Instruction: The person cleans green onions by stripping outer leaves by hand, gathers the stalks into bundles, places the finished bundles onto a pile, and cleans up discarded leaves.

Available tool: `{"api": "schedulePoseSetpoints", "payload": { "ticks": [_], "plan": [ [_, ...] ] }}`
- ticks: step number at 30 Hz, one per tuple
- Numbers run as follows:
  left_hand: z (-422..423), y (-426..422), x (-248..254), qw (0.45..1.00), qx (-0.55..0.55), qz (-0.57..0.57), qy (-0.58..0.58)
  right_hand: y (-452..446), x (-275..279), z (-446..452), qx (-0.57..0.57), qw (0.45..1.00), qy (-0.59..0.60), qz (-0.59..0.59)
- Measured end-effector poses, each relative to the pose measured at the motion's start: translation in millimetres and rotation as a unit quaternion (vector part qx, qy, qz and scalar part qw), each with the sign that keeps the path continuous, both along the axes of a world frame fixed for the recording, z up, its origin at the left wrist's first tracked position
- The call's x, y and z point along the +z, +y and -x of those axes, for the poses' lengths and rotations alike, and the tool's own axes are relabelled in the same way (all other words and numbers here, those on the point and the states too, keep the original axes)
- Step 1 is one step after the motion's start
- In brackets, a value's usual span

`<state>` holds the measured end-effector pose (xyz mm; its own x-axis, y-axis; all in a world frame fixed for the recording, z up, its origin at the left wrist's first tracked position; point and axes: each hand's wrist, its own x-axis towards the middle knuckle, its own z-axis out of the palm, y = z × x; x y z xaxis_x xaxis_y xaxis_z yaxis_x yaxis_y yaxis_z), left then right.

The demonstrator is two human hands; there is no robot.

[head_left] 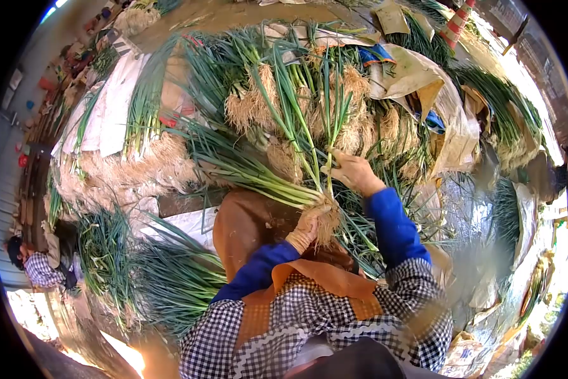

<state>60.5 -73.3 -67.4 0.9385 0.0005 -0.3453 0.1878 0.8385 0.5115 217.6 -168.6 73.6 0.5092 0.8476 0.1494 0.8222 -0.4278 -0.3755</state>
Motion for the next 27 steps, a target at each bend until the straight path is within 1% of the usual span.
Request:
{"api": "schedulePoseSetpoints", "payload": {
  "ticks": [1,3,4,5,7,8,9,11,12,13,14,15,16,17,18,19,20,21,22,23,25,26,27],
  "plan": [
    [1,-1,0,1.0,0.001,-0.002,-0.002,7,-29,-16,0.002,0.999,-0.029,-0.015],
    [0,-4,2,0.998,0.055,0.016,-0.032,14,-24,-26,0.082,0.993,0.04,0.076],
    [-1,-3,2,0.998,0.06,0.016,-0.034,15,-36,-26,0.093,0.992,0.019,0.085],
    [1,-4,10,0.997,0.063,0.031,-0.041,8,-75,-35,0.167,0.985,-0.04,-0.019],
    [4,-5,20,0.995,0.065,0.06,-0.05,0,-57,-10,0.208,0.964,0.035,-0.163],
    [3,-4,19,0.998,0.064,0.016,0.015,-6,-38,10,0.179,0.966,-0.007,-0.189],
    [3,-4,19,0.998,0.062,0.019,0.02,-7,-31,33,0.027,0.98,0.053,-0.187],
    [2,-5,20,0.998,0.048,0.039,0.015,-13,-14,57,-0.091,0.986,0.003,-0.137],
    [2,-6,12,0.997,0.048,0.064,0.012,-17,-27,57,-0.063,0.988,0.004,-0.142],
    [-1,-9,-8,0.997,0.044,0.066,0.013,-22,-41,65,-0.064,0.958,0.185,-0.212],
    [-9,-13,-43,0.995,0.061,0.082,0.008,-32,-27,73,0.008,0.985,0.104,-0.136],
    [-12,-11,-62,0.992,0.083,0.094,0.003,-44,-16,76,0.084,0.994,0.022,-0.06],
    [-3,-3,9,0.989,0.07,0.128,0.004,-67,-33,72,0.11,0.966,0.214,-0.091],
    [-2,4,30,0.99,0.019,0.138,-0.019,-99,-63,53,0.086,0.933,0.343,-0.074],
    [-3,8,32,0.988,0.005,0.148,-0.038,-130,-93,34,0.045,0.885,0.459,-0.061],
    [-4,10,33,0.986,-0.01,0.159,-0.056,-143,-97,23,0.021,0.94,0.338,0.035],
    [-4,11,46,0.984,-0.009,0.166,-0.067,-156,-100,12,0.003,0.967,0.213,0.138],
    [-5,11,56,0.982,-0.013,0.172,-0.077,-158,-88,6,0.048,0.957,-0.114,0.263],
    [-13,11,47,0.978,-0.016,0.178,-0.107,-147,-86,9,-0.099,0.986,0.024,0.135],
    [-9,13,60,0.986,-0.013,0.153,-0.067,-140,-81,12,-0.204,0.911,0.354,-0.052],
    [-4,14,72,0.988,0.008,0.147,-0.05,-122,-93,20,-0.085,0.96,0.254,-0.078],
    [-3,15,70,0.989,0.007,0.143,-0.047,-102,-66,41,-0.161,0.854,0.485,-0.101],
    [-3,16,67,0.989,0.015,0.14,-0.055,-99,-73,49,-0.151,0.809,0.549,-0.145]
  ]
}}
